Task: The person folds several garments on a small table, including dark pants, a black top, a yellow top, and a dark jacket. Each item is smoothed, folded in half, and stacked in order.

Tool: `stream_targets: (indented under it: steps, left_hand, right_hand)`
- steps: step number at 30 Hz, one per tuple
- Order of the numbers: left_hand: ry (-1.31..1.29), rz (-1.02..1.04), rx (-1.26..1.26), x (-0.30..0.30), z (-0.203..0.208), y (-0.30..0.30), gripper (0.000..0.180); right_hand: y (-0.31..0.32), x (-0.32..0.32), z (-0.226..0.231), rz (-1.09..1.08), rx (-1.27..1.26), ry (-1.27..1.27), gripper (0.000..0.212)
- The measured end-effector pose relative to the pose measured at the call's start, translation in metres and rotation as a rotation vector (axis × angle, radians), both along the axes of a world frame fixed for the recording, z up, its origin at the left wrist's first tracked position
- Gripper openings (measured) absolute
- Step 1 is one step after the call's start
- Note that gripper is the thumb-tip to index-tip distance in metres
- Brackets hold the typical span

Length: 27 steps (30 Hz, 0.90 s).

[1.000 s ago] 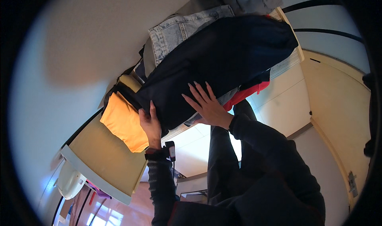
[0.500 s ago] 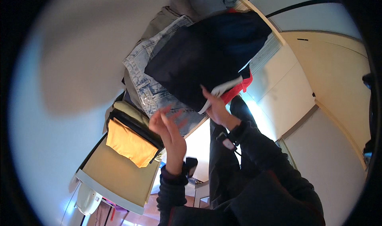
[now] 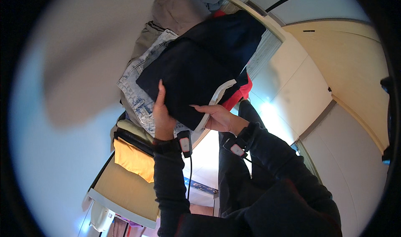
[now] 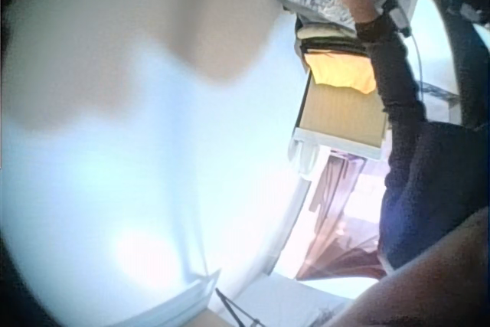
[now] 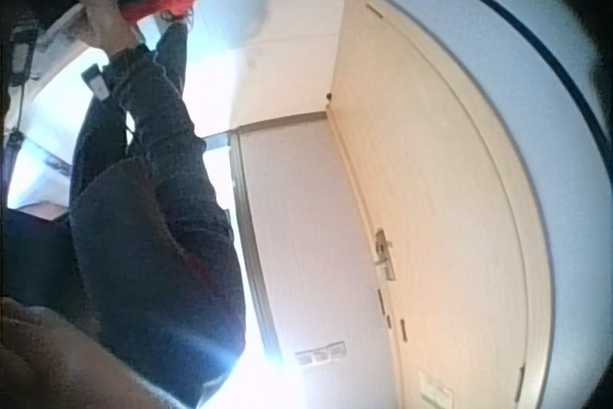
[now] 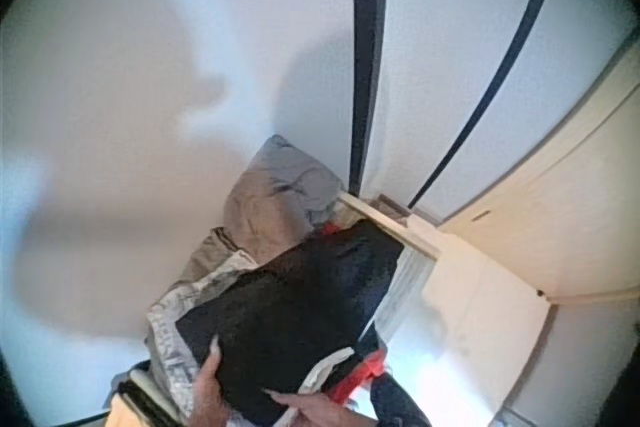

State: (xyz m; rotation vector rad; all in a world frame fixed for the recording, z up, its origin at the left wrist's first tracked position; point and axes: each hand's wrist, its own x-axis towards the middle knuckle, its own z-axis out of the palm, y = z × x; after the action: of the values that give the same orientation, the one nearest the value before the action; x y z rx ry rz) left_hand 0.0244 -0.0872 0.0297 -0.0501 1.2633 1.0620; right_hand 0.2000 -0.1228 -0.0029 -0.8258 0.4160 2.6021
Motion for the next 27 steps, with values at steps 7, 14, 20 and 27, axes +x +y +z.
stream_targets:
  steps: [7, 14, 20, 27]
  left_hand:
    - [0.565, 0.073, 0.082, -0.016, 0.016, -0.025, 0.047]
    - [0.519, 0.054, 0.017, -0.037, -0.017, -0.038, 0.049]
    - [0.567, -0.078, 0.054, -0.037, -0.009, -0.055, 0.043]
    - [0.798, -0.115, 0.109, -0.008, -0.019, -0.085, 0.033]
  right_hand:
    - [-0.023, 0.004, 0.015, 0.248, 0.112, -0.237, 0.046]
    - [-0.009, 0.02, 0.006, -0.102, 1.557, -1.41, 0.043]
    - [0.04, -0.003, -0.048, 0.571, 1.985, -1.323, 0.052]
    - [0.046, 0.036, -0.046, -0.106, 1.591, -1.687, 0.05]
